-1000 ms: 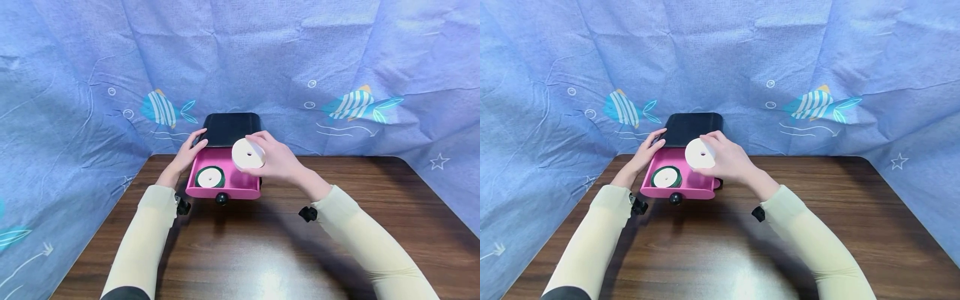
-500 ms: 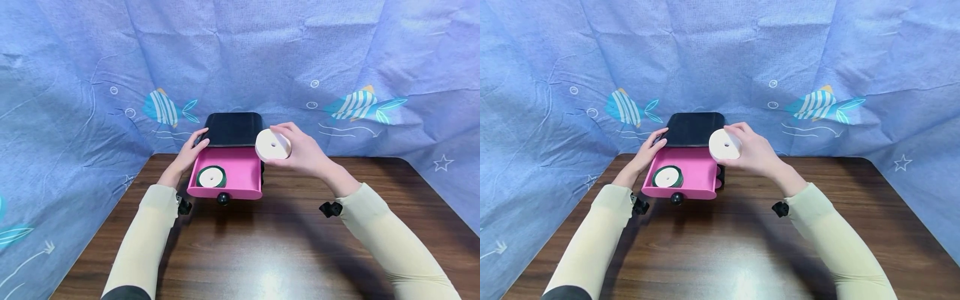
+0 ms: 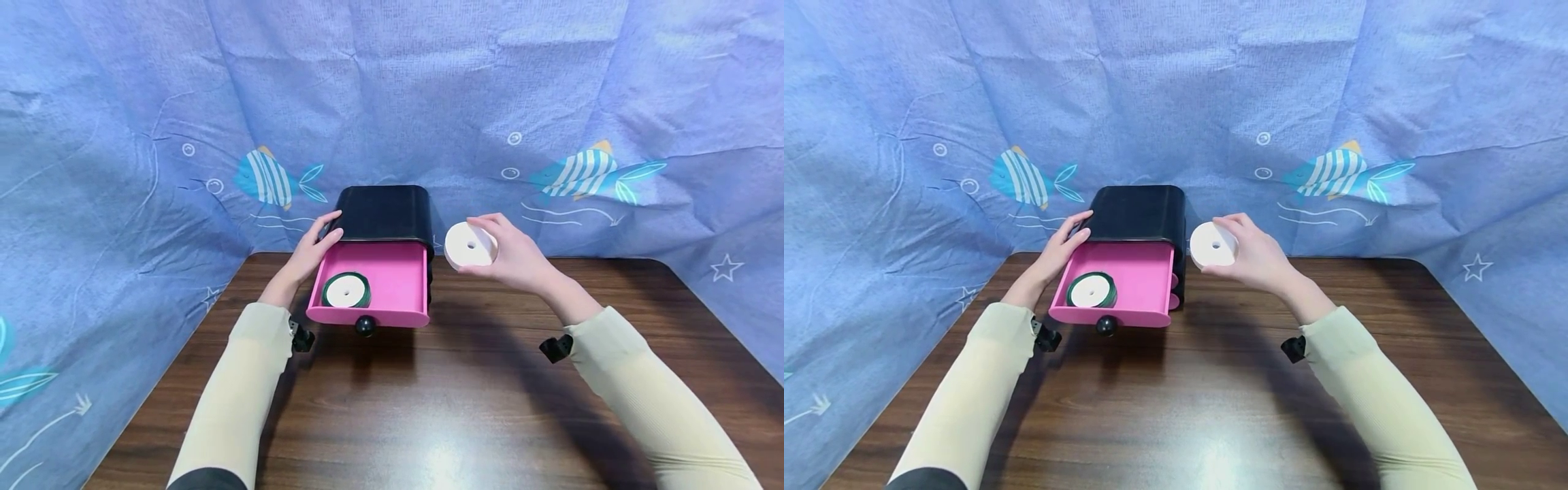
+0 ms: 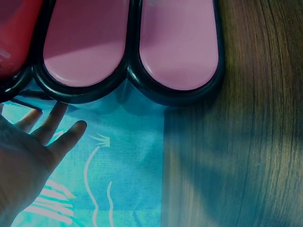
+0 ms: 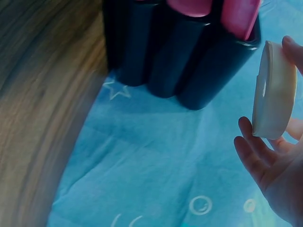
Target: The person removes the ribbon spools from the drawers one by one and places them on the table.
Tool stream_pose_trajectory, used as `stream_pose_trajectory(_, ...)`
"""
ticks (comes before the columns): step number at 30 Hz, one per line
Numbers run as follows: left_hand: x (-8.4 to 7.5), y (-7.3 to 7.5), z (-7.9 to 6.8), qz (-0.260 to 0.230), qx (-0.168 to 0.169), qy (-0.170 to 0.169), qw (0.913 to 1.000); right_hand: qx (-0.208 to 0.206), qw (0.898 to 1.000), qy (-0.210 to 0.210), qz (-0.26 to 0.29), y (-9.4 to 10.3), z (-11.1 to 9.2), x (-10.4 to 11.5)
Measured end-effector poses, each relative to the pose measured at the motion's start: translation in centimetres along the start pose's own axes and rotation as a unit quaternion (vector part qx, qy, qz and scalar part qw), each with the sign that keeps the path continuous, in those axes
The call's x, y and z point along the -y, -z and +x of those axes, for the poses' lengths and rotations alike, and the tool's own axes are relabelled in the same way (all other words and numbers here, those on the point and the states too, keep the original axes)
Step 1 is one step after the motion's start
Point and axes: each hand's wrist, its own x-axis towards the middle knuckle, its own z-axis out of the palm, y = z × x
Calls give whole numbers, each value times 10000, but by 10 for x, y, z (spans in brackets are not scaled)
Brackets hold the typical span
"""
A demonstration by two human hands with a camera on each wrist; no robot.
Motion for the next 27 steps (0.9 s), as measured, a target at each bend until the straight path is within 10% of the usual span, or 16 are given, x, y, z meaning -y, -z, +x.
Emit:
stream_pose_trajectory(9,28,2,13,106,-144,-132,9998,8,9998,-158,90,-10,-5,-30)
stream_pose_trajectory(18,-2,-1,0,109,-28,-40,9999,223,9980,-505,314,-26,-9,-57)
stream_pose_trajectory(27,32,2,13,273,-165,-178,9993,415,9954,-762,399,-48,-12,-80)
